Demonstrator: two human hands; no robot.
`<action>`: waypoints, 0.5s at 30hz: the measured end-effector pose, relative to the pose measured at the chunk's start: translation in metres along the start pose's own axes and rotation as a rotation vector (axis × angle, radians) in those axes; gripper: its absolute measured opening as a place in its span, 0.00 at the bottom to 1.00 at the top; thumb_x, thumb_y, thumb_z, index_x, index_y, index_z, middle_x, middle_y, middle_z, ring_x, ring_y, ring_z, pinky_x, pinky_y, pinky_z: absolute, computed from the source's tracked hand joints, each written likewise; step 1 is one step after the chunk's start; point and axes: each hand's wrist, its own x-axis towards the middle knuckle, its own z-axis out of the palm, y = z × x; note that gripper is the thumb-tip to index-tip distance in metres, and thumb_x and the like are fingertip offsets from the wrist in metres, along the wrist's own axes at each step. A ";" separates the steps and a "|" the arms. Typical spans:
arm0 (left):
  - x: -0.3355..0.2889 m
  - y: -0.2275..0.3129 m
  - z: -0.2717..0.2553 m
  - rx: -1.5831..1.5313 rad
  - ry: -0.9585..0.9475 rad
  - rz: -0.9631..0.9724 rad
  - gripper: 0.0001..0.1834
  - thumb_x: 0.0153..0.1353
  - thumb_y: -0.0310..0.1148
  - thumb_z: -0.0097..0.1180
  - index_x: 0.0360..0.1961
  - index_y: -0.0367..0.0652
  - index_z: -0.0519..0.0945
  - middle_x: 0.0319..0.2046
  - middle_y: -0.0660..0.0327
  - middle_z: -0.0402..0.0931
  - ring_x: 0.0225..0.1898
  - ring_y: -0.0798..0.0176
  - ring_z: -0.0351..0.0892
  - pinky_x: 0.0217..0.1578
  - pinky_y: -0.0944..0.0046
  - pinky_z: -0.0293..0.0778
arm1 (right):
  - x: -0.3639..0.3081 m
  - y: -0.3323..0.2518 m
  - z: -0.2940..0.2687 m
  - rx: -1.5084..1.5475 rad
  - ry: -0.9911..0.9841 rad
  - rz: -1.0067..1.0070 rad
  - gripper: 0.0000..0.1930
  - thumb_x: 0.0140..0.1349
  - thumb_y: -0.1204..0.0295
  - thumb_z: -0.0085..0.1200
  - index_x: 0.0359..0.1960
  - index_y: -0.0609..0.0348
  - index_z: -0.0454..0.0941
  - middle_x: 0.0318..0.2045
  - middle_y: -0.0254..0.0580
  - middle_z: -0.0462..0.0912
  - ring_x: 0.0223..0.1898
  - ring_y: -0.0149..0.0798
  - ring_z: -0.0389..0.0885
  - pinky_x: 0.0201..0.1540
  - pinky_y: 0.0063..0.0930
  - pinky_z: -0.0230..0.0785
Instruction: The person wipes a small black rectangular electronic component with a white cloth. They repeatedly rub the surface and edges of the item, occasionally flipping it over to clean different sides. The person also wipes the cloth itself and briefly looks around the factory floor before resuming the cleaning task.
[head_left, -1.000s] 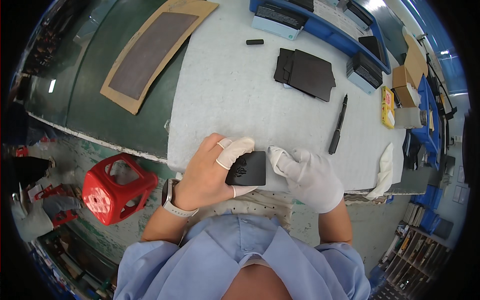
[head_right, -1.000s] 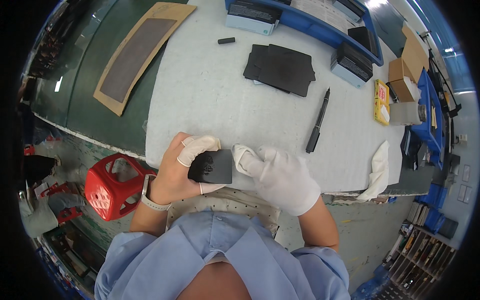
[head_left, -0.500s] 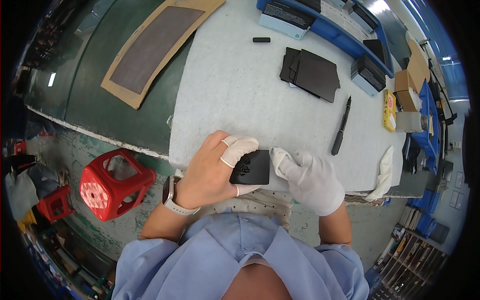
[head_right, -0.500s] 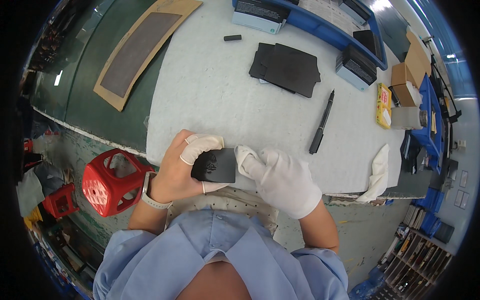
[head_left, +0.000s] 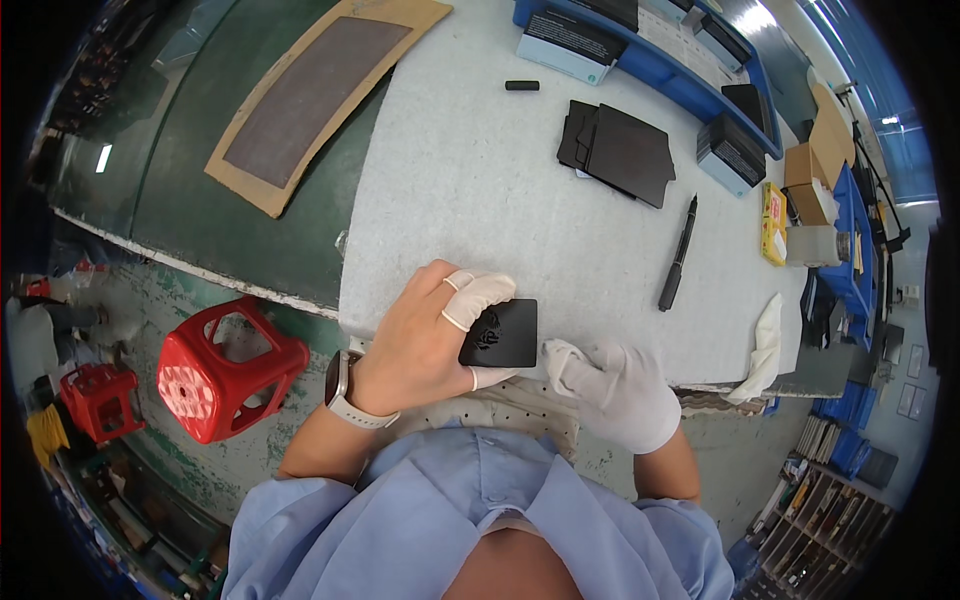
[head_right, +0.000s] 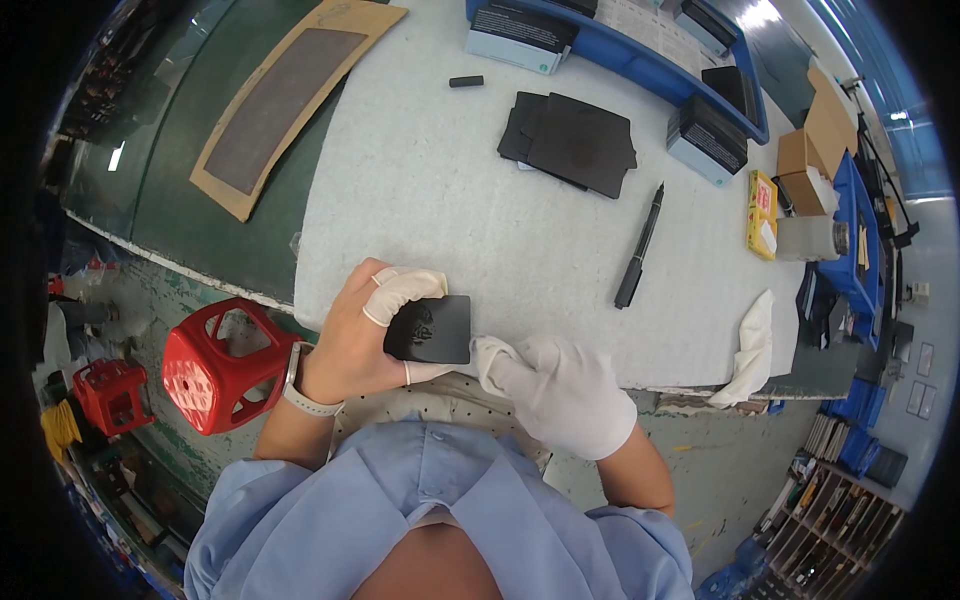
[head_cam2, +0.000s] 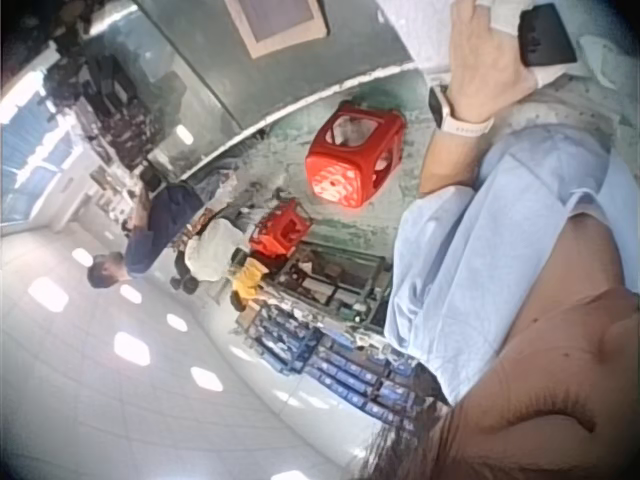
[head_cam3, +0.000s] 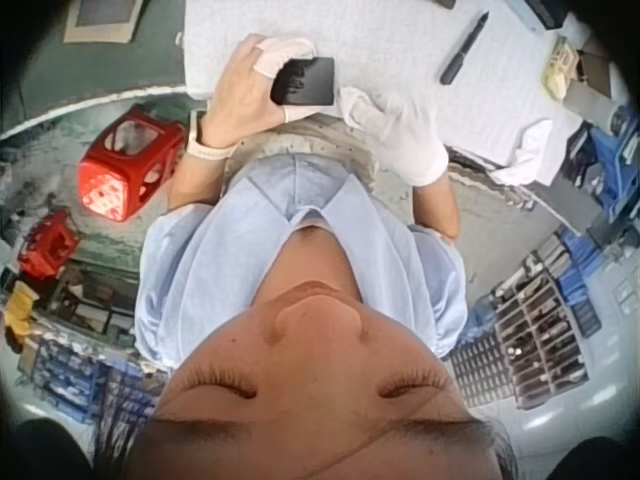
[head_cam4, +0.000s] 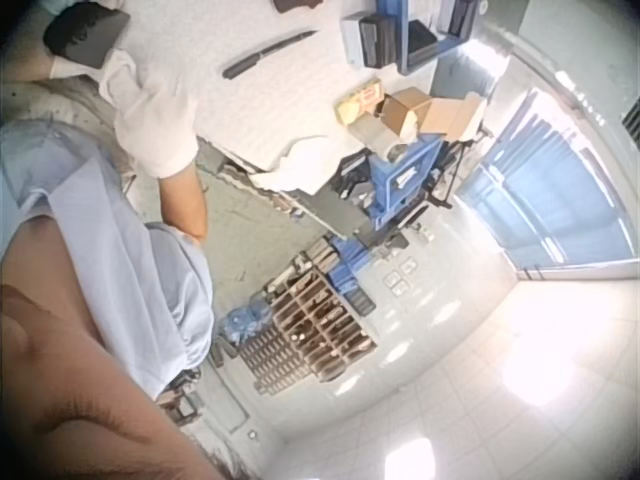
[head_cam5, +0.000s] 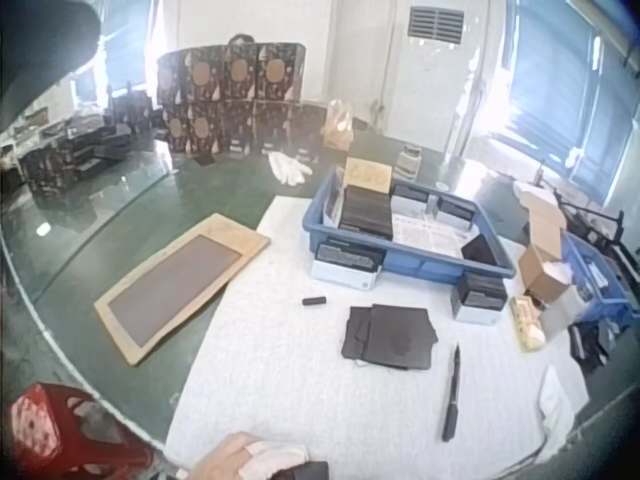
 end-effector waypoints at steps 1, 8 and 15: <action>0.000 0.000 0.000 0.002 0.003 0.002 0.37 0.31 0.32 0.77 0.47 0.42 0.74 0.42 0.60 0.78 0.37 0.54 0.73 0.39 0.60 0.71 | -0.002 0.000 -0.002 0.081 -0.027 0.013 0.13 0.48 0.73 0.57 0.38 0.46 0.81 0.24 0.35 0.70 0.22 0.36 0.71 0.18 0.31 0.63; 0.001 0.001 -0.001 -0.015 -0.019 0.009 0.37 0.33 0.32 0.75 0.48 0.41 0.73 0.42 0.58 0.76 0.38 0.53 0.72 0.41 0.59 0.70 | -0.007 0.000 0.006 0.017 0.036 0.029 0.17 0.45 0.71 0.60 0.40 0.46 0.80 0.31 0.37 0.74 0.27 0.38 0.74 0.24 0.32 0.67; 0.002 0.001 -0.002 -0.005 -0.030 0.016 0.36 0.33 0.32 0.74 0.48 0.41 0.73 0.42 0.58 0.76 0.39 0.52 0.72 0.42 0.58 0.69 | -0.004 -0.001 0.012 -0.042 0.135 -0.036 0.11 0.50 0.73 0.57 0.36 0.48 0.81 0.31 0.36 0.74 0.26 0.34 0.72 0.21 0.27 0.65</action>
